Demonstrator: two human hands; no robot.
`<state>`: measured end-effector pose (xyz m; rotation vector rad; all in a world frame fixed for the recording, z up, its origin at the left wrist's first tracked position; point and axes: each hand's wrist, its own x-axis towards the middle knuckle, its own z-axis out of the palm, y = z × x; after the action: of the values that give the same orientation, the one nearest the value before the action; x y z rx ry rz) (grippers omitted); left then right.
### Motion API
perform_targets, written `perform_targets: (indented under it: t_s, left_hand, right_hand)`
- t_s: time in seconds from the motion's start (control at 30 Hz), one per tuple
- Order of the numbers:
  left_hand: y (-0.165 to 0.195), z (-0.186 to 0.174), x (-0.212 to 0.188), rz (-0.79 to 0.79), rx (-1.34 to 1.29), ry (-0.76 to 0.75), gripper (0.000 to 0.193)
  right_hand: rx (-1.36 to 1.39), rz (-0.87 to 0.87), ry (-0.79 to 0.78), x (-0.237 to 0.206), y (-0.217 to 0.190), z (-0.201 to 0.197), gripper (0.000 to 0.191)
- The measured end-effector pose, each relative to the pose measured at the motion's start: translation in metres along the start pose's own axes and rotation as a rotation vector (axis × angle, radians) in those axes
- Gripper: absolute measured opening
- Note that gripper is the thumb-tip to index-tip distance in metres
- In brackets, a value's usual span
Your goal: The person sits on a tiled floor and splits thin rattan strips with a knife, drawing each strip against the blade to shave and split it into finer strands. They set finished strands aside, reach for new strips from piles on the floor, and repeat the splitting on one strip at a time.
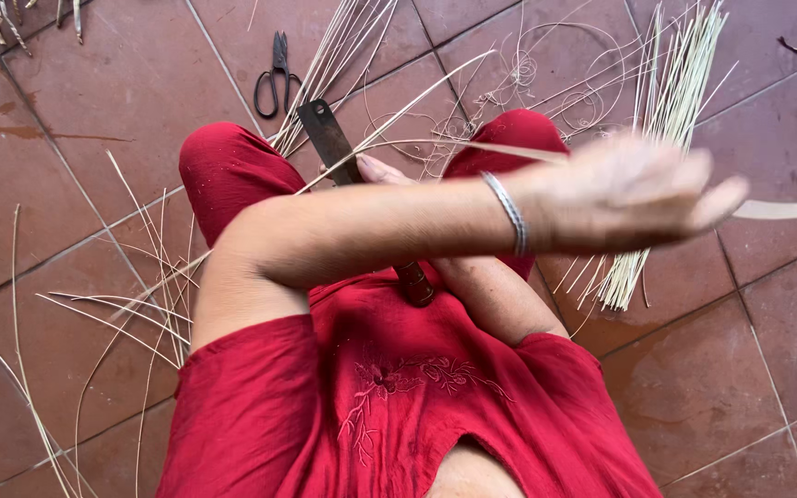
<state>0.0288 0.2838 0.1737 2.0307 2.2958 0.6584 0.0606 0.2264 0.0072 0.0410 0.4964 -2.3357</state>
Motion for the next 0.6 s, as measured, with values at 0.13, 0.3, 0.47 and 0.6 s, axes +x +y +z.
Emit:
perform_targets:
  t_s: [0.13,0.3,0.47,0.6]
  left_hand:
    - [0.007,0.039,-0.033,0.04,0.144,0.138,0.053]
    - [-0.032,-0.013,-0.155,-0.268,0.036,0.54,0.044]
    - [-0.05,-0.02,-0.254,-0.713,-0.154,0.616,0.036]
    - [-0.05,0.021,-0.263,-0.862,-0.627,0.673,0.019]
  right_hand:
    - [-0.016,-0.035,-0.012,-0.002,-0.01,0.004,0.037]
    - [-0.024,-0.082,-0.018,-0.007,-0.035,0.0,0.044]
    - [-0.1,-0.152,-0.015,-0.015,-0.051,0.0,0.056]
    - [-0.181,-0.138,-0.021,-0.023,-0.046,0.0,0.059]
